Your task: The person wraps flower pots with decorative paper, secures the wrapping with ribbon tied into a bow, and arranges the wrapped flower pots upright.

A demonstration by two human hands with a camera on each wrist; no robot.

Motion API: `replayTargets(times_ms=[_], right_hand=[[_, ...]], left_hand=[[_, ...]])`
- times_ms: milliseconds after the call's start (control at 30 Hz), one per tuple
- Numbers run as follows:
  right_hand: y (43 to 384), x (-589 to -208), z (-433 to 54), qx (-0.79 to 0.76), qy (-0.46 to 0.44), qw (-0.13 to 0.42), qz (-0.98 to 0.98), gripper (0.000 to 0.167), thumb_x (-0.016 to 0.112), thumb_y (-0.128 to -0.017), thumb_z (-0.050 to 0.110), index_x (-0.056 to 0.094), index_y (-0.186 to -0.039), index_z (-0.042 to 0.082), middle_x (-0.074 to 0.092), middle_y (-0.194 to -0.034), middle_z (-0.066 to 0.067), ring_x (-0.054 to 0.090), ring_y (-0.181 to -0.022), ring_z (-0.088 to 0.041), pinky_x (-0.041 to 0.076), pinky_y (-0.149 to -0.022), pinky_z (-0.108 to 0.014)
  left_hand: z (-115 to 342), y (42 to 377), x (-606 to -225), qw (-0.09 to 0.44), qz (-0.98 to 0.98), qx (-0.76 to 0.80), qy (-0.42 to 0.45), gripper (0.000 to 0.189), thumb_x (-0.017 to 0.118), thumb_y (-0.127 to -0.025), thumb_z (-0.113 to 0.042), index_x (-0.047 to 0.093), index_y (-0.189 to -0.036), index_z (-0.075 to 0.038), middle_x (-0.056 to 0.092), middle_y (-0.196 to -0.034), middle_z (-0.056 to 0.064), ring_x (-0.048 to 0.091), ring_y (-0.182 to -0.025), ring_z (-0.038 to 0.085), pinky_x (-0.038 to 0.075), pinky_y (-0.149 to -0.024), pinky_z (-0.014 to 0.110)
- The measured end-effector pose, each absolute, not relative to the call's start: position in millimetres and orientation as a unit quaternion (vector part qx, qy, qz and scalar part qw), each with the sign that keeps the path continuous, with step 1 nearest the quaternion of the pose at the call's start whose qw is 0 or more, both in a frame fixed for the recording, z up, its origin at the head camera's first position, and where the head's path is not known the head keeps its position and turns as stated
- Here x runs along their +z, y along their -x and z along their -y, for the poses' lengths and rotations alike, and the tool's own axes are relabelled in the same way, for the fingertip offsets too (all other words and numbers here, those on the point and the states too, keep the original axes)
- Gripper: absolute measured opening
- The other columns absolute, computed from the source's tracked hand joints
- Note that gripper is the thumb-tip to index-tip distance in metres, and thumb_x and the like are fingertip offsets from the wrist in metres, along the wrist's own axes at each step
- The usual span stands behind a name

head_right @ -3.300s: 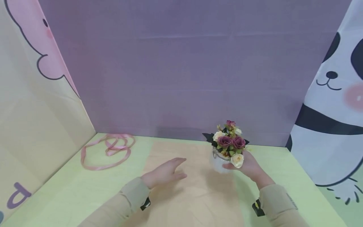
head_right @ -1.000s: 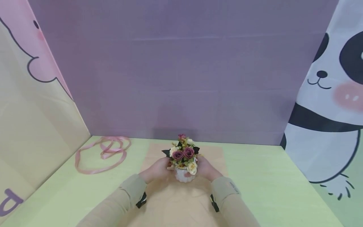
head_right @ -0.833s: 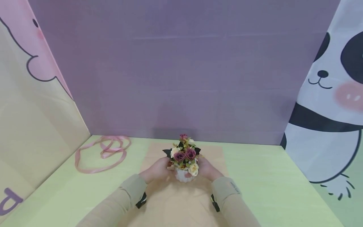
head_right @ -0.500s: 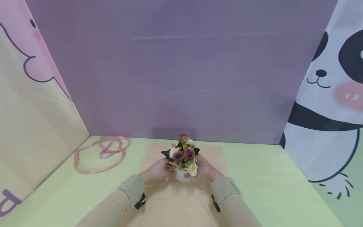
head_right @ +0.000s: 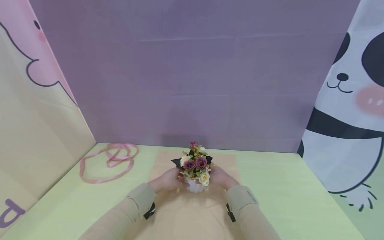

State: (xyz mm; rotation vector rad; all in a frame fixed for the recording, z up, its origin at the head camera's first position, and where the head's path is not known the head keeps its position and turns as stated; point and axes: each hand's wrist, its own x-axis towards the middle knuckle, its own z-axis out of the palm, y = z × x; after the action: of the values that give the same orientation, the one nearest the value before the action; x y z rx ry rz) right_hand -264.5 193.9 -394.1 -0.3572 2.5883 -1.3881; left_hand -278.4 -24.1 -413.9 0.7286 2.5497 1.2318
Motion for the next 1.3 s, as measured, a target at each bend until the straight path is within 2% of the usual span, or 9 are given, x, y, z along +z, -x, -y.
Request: replayTargets(times_ms=[133, 367, 500, 633, 733, 833, 933, 1133, 1300], right_hand=[[266.0, -393.0, -194.4, -0.459, 0.105, 0.091, -0.877, 0.090, 0.080, -0.075, 0.025, 0.030, -0.143, -0.008, 0.044, -0.140, -0.026, 0.043, -0.128, -0.041, 0.029, -0.109, -0.054], [265.1, -390.4, -194.8, -0.445, 0.095, 0.086, -0.886, 0.086, 0.080, -0.075, 0.024, 0.034, -0.141, -0.007, 0.048, -0.136, -0.025, 0.045, -0.126, -0.042, 0.029, -0.109, -0.056], [263.4, -389.4, -194.3, -0.435, 0.088, 0.079, -0.892, 0.078, 0.080, -0.074, 0.025, 0.044, -0.135, -0.007, 0.057, -0.127, -0.024, 0.053, -0.118, -0.039, 0.034, -0.106, -0.054], [263.1, -390.2, -194.5, -0.461, 0.088, 0.091, -0.879, 0.081, 0.079, -0.075, 0.023, 0.039, -0.139, -0.006, 0.055, -0.130, -0.025, 0.050, -0.121, -0.040, 0.032, -0.107, -0.055], [263.4, -391.8, -195.4, -0.486, 0.097, 0.097, -0.863, 0.085, 0.078, -0.077, 0.021, 0.031, -0.143, -0.005, 0.049, -0.136, -0.026, 0.046, -0.125, -0.042, 0.030, -0.108, -0.056], [264.1, -393.9, -196.9, -0.512, 0.123, 0.095, -0.845, 0.081, 0.077, -0.078, 0.017, 0.033, -0.143, -0.005, 0.048, -0.136, -0.027, 0.050, -0.122, -0.041, 0.036, -0.105, -0.053], [265.1, -395.3, -198.6, -0.534, 0.148, 0.094, -0.827, 0.079, 0.076, -0.078, 0.014, 0.034, -0.142, -0.006, 0.045, -0.138, -0.028, 0.050, -0.122, -0.041, 0.037, -0.105, -0.052], [265.0, -393.1, -202.5, -0.486, 0.117, 0.070, -0.863, 0.081, 0.077, -0.077, 0.025, 0.038, -0.139, -0.008, 0.036, -0.144, -0.028, 0.036, -0.131, -0.044, 0.023, -0.111, -0.058], [265.3, -390.2, -200.2, -0.473, 0.132, 0.063, -0.869, 0.085, 0.079, -0.075, 0.025, 0.036, -0.141, -0.006, 0.038, -0.144, -0.025, 0.036, -0.133, -0.042, 0.021, -0.112, -0.057]], left_hand=[[22.7, 278.0, -412.1, 0.110, -0.872, 0.410, -0.245, 0.058, 0.078, -0.077, -0.015, 0.054, -0.129, -0.004, 0.063, -0.115, 0.012, 0.059, -0.105, 0.025, 0.046, -0.098, 0.043], [20.1, 275.8, -407.0, 0.122, -0.875, 0.401, -0.242, 0.068, 0.079, -0.076, -0.017, 0.048, -0.135, -0.004, 0.065, -0.089, 0.003, 0.056, -0.073, 0.012, 0.049, -0.071, 0.029], [17.1, 277.7, -409.4, 0.122, -0.880, 0.392, -0.239, 0.077, 0.081, -0.074, -0.020, 0.043, -0.138, -0.003, 0.067, -0.100, 0.008, 0.057, -0.083, 0.014, 0.049, -0.083, 0.033], [15.0, 279.6, -413.0, 0.123, -0.885, 0.389, -0.225, 0.084, 0.083, -0.070, -0.024, 0.041, -0.139, -0.002, 0.062, -0.121, 0.016, 0.057, -0.105, 0.022, 0.043, -0.101, 0.040], [14.4, 280.3, -414.7, 0.128, -0.881, 0.396, -0.224, 0.085, 0.084, -0.070, -0.024, 0.041, -0.140, -0.003, 0.057, -0.130, 0.017, 0.053, -0.117, 0.026, 0.038, -0.107, 0.041], [14.2, 281.1, -414.6, 0.130, -0.869, 0.415, -0.237, 0.087, 0.085, -0.069, -0.022, 0.040, -0.141, -0.006, 0.052, -0.137, 0.014, 0.048, -0.124, 0.026, 0.035, -0.109, 0.041], [14.5, 282.6, -413.4, 0.124, -0.862, 0.429, -0.239, 0.085, 0.086, -0.067, -0.020, 0.043, -0.139, -0.005, 0.053, -0.135, 0.013, 0.049, -0.123, 0.027, 0.037, -0.107, 0.042], [14.4, 287.4, -410.8, 0.132, -0.866, 0.436, -0.205, 0.083, 0.085, -0.067, -0.024, 0.045, -0.133, 0.007, 0.057, -0.128, 0.018, 0.055, -0.115, 0.029, 0.044, -0.101, 0.043], [14.6, 286.9, -410.1, 0.133, -0.865, 0.439, -0.205, 0.081, 0.085, -0.066, -0.022, 0.046, -0.131, 0.007, 0.060, -0.123, 0.017, 0.057, -0.110, 0.027, 0.045, -0.099, 0.043]])
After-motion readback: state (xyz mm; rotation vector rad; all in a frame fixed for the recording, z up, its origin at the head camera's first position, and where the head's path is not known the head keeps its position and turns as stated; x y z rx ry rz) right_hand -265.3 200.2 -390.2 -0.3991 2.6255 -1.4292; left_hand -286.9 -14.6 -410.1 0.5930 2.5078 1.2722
